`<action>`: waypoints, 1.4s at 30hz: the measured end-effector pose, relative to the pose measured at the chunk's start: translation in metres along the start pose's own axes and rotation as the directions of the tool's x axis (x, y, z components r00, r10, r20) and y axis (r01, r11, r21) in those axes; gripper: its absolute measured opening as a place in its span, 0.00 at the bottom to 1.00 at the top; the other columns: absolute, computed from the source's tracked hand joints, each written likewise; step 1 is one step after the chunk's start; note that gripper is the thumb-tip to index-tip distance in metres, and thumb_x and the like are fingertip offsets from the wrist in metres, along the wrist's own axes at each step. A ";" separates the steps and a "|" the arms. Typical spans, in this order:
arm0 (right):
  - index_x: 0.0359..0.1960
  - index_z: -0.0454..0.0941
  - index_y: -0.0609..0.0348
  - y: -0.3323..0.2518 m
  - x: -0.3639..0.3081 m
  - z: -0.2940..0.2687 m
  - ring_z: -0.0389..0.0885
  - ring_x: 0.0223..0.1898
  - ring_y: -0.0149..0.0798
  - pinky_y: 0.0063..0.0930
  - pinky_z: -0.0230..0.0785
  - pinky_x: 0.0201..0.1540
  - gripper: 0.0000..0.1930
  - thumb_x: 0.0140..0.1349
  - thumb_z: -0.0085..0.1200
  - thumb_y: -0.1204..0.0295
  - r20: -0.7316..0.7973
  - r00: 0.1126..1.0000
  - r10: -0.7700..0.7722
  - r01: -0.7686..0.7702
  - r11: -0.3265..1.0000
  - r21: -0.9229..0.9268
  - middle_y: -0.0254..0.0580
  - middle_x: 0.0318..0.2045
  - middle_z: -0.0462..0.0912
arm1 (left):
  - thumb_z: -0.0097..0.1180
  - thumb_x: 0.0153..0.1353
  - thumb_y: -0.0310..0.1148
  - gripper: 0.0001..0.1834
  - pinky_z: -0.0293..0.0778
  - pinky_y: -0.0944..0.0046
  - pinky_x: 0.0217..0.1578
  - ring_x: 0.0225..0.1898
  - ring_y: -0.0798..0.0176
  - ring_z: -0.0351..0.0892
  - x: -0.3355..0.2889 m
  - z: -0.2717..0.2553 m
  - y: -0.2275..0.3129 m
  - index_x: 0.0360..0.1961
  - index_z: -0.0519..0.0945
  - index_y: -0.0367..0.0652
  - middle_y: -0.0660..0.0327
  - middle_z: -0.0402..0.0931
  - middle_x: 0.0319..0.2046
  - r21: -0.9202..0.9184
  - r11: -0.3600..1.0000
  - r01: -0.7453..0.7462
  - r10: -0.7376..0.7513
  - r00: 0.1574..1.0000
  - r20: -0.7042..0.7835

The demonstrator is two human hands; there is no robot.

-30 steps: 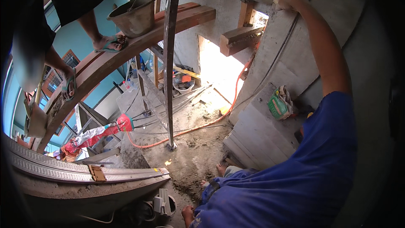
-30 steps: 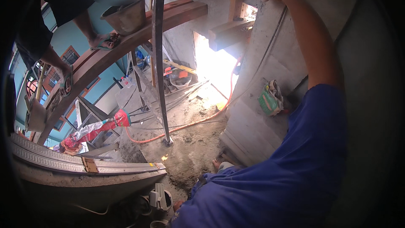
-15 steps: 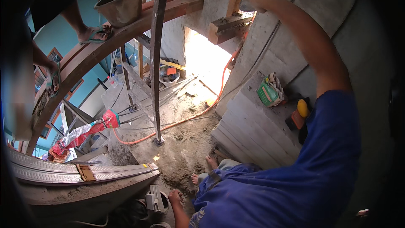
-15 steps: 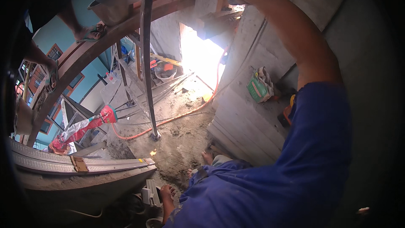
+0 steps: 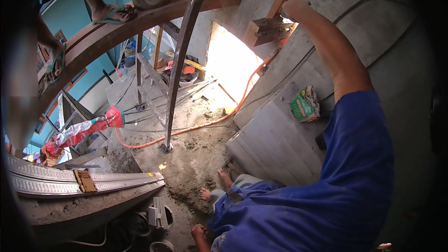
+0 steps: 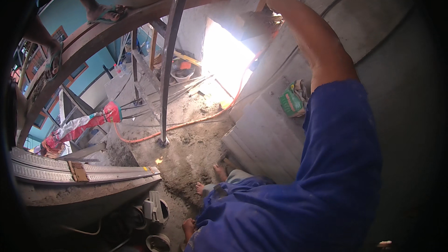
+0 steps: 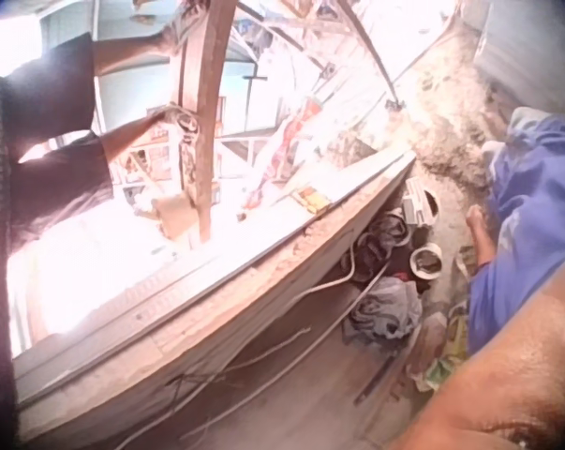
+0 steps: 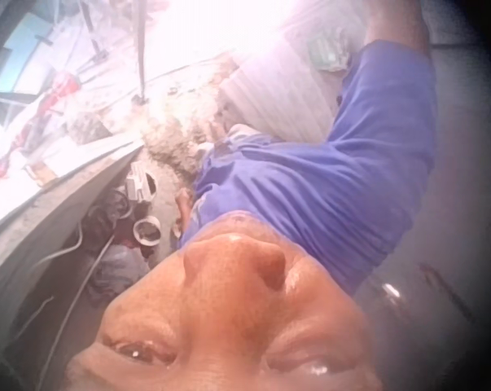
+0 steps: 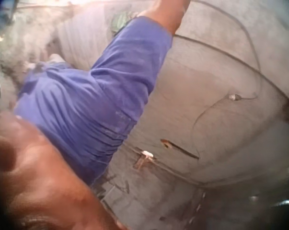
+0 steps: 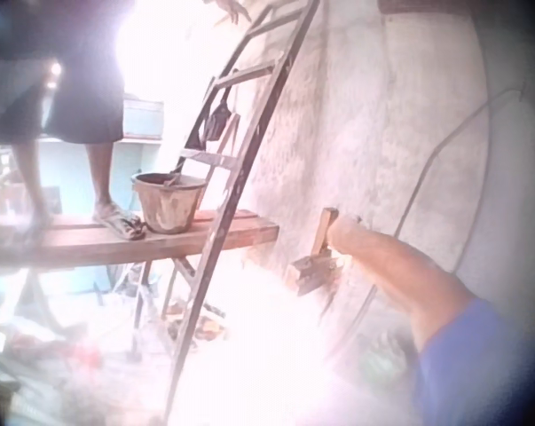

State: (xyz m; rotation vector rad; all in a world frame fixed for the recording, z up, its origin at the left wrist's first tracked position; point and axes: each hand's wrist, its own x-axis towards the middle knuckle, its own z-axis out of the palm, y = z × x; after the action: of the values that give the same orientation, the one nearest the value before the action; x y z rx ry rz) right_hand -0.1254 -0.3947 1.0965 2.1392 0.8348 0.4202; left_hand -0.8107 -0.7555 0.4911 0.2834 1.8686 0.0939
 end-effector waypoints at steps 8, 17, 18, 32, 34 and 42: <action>0.48 0.90 0.52 0.002 0.018 0.013 0.88 0.52 0.47 0.45 0.82 0.50 0.17 0.54 0.66 0.76 0.037 0.998 -0.045 0.047 0.998 -0.045 0.44 0.50 0.89 | 0.56 0.65 0.30 0.06 0.66 0.62 0.17 0.19 0.62 0.74 0.037 0.005 0.047 0.39 0.74 0.41 0.59 0.76 0.24 -0.266 0.962 -0.064 0.085 0.994 0.065; 0.30 0.85 0.68 0.040 -0.088 -0.020 0.88 0.33 0.50 0.46 0.75 0.32 0.04 0.53 0.62 0.81 -0.039 0.977 -0.208 0.208 0.910 0.357 0.59 0.30 0.85 | 0.52 0.66 0.28 0.05 0.68 0.62 0.17 0.22 0.61 0.77 0.027 0.011 0.075 0.40 0.73 0.38 0.58 0.76 0.30 -0.198 0.975 -0.099 0.117 0.990 0.080; 0.29 0.83 0.70 0.047 -0.098 -0.019 0.87 0.31 0.51 0.47 0.73 0.31 0.03 0.53 0.61 0.82 -0.030 0.979 -0.203 0.191 0.849 0.493 0.60 0.27 0.84 | 0.51 0.66 0.27 0.05 0.68 0.61 0.17 0.22 0.61 0.76 0.025 0.009 0.074 0.40 0.73 0.37 0.58 0.75 0.30 -0.152 0.985 -0.078 0.091 0.993 0.079; 0.39 0.74 0.73 0.008 -0.102 0.090 0.81 0.18 0.43 0.37 0.73 0.14 0.16 0.63 0.59 0.68 0.187 0.979 -0.083 -0.177 0.123 0.977 0.48 0.24 0.78 | 0.52 0.67 0.28 0.04 0.65 0.61 0.18 0.21 0.62 0.73 0.041 0.000 0.066 0.35 0.71 0.41 0.61 0.71 0.25 -0.217 0.972 -0.092 0.121 0.985 0.124; 0.41 0.74 0.74 -0.010 -0.107 0.093 0.82 0.19 0.43 0.37 0.75 0.16 0.16 0.63 0.59 0.69 0.184 0.983 0.013 -0.183 -0.044 0.982 0.49 0.26 0.78 | 0.53 0.68 0.30 0.05 0.66 0.62 0.17 0.20 0.63 0.73 0.049 0.004 0.062 0.35 0.72 0.42 0.62 0.72 0.25 -0.204 0.975 -0.090 0.121 0.982 0.145; 0.45 0.73 0.73 -0.058 -0.101 0.114 0.82 0.26 0.45 0.44 0.80 0.20 0.15 0.64 0.61 0.74 0.336 0.941 0.038 -0.260 -0.553 0.791 0.50 0.35 0.78 | 0.53 0.69 0.31 0.06 0.66 0.62 0.17 0.21 0.63 0.75 0.056 0.006 0.068 0.35 0.73 0.41 0.60 0.74 0.26 -0.165 0.982 -0.086 0.120 0.970 0.210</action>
State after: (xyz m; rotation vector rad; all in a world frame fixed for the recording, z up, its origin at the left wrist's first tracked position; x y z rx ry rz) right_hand -0.1619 -0.4992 0.9774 4.1244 0.7149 -1.0299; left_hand -0.8107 -0.6768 0.4516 0.2719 1.6174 0.2682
